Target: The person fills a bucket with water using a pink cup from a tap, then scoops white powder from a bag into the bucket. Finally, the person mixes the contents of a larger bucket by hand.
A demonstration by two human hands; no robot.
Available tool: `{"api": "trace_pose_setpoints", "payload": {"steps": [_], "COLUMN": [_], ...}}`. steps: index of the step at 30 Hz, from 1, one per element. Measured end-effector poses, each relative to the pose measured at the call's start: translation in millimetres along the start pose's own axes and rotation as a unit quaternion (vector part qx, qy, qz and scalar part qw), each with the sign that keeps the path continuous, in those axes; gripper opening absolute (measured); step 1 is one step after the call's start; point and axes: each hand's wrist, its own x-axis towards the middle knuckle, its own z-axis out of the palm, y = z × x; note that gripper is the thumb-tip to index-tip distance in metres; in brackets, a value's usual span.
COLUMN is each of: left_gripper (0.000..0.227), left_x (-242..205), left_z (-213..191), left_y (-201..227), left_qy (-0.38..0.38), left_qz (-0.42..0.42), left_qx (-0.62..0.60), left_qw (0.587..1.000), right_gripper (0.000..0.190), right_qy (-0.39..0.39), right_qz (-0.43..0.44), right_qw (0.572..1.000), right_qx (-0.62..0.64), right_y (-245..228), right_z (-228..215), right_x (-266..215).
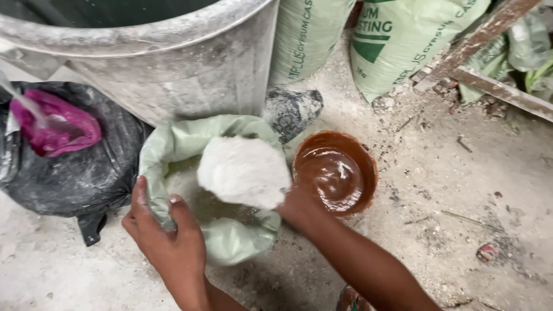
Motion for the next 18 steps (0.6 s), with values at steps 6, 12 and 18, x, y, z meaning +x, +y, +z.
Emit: {"api": "trace_pose_setpoints", "payload": {"steps": [6, 12, 18], "left_gripper": [0.056, 0.055, 0.055], "left_x": [-2.9, -5.1, -8.4], "left_z": [11.7, 15.6, 12.6], "left_y": [8.6, 6.4, 1.9], "left_qy": [0.015, 0.017, 0.017], "left_qz": [0.01, 0.021, 0.028], "left_qx": [0.016, 0.022, 0.029], "left_qw": [1.0, 0.999, 0.999], "right_gripper": [0.038, 0.039, 0.041], "right_qy": [0.041, 0.073, 0.089], "right_qz": [0.123, 0.23, 0.331], "right_qw": [0.989, 0.957, 0.906], "right_qx": [0.075, 0.164, 0.249], "right_y": [61.4, 111.5, 158.3], "right_z": [-48.5, -79.3, -98.8], "right_x": [-38.7, -64.4, -78.3]}}
